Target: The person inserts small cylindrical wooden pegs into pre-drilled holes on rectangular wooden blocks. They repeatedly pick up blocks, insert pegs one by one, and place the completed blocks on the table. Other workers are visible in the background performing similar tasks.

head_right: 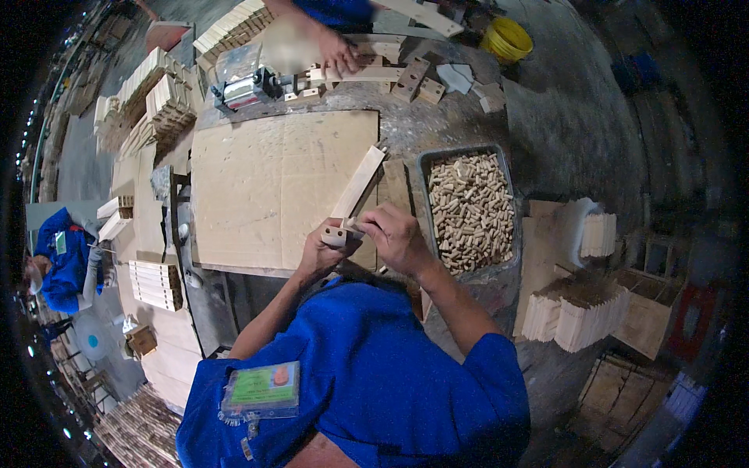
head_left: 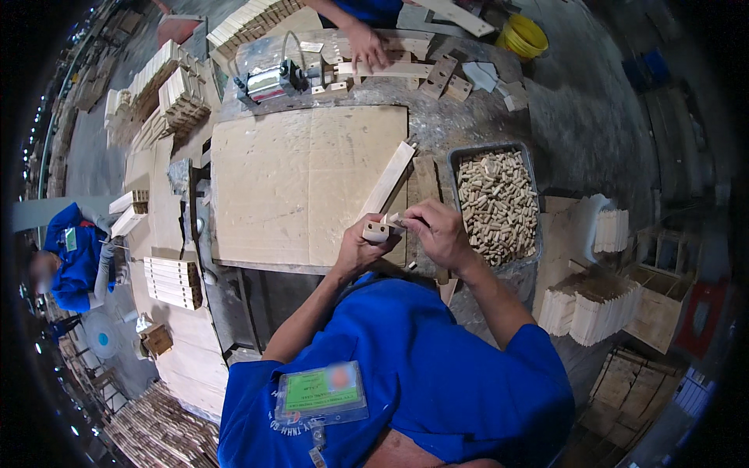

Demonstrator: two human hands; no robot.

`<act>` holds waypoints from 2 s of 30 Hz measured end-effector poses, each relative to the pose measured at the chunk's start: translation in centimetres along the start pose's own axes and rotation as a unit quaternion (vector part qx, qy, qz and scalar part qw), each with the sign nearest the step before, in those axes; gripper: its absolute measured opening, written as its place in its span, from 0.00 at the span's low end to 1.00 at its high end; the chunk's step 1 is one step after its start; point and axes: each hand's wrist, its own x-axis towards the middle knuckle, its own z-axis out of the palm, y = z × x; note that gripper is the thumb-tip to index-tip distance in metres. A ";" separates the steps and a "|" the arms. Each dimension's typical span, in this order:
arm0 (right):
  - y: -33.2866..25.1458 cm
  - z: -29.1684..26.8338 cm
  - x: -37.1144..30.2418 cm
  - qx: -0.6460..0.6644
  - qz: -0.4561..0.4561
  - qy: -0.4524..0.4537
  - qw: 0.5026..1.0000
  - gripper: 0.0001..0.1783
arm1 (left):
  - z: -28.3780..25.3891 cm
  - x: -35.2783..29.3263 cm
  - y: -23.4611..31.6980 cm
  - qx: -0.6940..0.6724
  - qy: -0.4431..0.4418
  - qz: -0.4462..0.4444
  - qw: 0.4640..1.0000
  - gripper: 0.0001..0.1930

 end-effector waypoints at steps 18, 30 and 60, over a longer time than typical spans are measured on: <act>-0.1 1.2 -0.8 -0.035 -0.012 0.008 0.999 0.10 | 0.1 -0.2 -0.5 0.016 -0.006 -0.007 1.000 0.18; 10.7 7.5 -10.2 -0.292 0.392 -0.046 0.871 0.44 | -1.0 -0.2 0.8 -0.033 0.060 -0.003 0.998 0.18; -4.2 -4.4 -7.4 0.026 0.107 0.053 0.992 0.42 | -0.9 0.1 0.6 -0.035 0.107 0.004 0.994 0.17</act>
